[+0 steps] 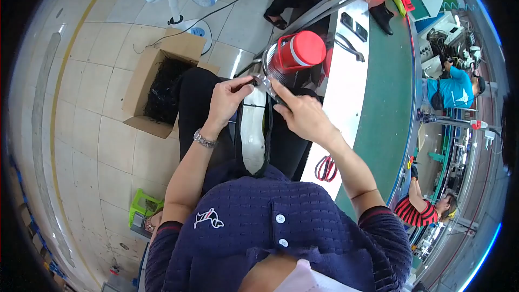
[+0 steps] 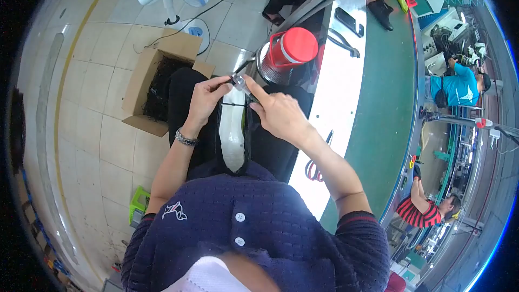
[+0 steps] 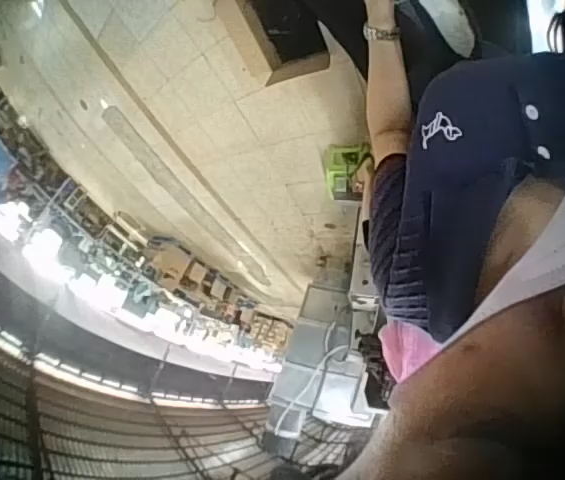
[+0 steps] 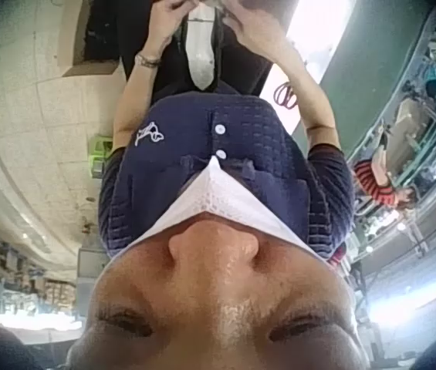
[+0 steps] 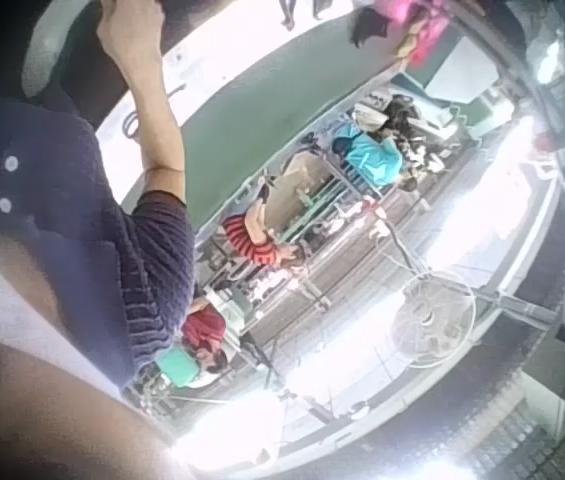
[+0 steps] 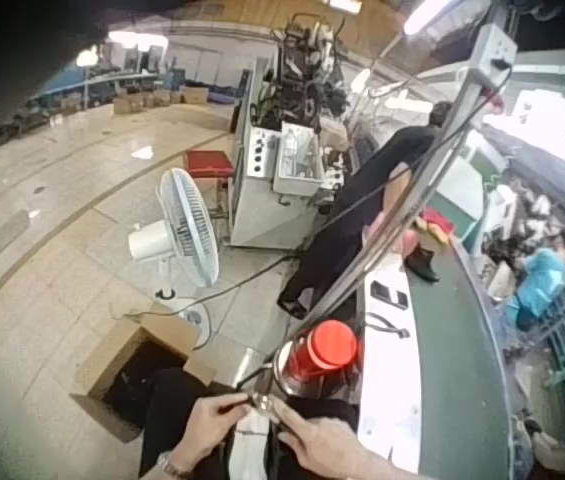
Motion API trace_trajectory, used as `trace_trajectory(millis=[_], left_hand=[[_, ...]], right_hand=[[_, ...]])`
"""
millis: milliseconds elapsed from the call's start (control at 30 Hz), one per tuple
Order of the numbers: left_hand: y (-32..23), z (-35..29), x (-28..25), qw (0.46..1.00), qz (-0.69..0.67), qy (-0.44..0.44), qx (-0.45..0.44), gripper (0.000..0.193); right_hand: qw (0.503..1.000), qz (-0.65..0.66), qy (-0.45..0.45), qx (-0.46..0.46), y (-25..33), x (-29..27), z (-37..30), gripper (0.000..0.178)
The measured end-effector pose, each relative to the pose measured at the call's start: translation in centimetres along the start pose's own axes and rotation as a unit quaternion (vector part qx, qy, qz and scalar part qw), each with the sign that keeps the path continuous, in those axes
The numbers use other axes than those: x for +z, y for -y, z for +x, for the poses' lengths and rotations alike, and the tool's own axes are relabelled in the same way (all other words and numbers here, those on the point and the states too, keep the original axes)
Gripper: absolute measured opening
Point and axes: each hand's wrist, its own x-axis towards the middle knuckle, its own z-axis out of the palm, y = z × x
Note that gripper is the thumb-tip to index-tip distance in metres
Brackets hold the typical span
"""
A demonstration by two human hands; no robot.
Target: The worker is performing manual finishing and stitching tasks on leather shoes, using pliers and scissors to trim and adjust the shoe components at a factory workstation.
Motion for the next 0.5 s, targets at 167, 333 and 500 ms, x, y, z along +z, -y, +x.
trace_trajectory(millis=[167, 333, 500], left_hand=[[-0.9, -0.8, 0.3, 0.999, -0.015, 0.021, -0.027, 0.03], [-1.9, -0.8, -0.2, 0.997, 0.043, 0.019, -0.063, 0.03], [-0.8, -0.6, -0.3, 0.997, -0.022, 0.048, -0.046, 0.033]], right_hand=[[0.983, 0.094, -0.158, -0.025, 0.7, 2.0, -0.9, 0.067], [0.999, 0.026, -0.01, -0.029, 0.0, 0.0, -0.7, 0.065], [0.95, 0.16, -0.256, -0.078, 1.0, 1.9, -0.3, 0.064]])
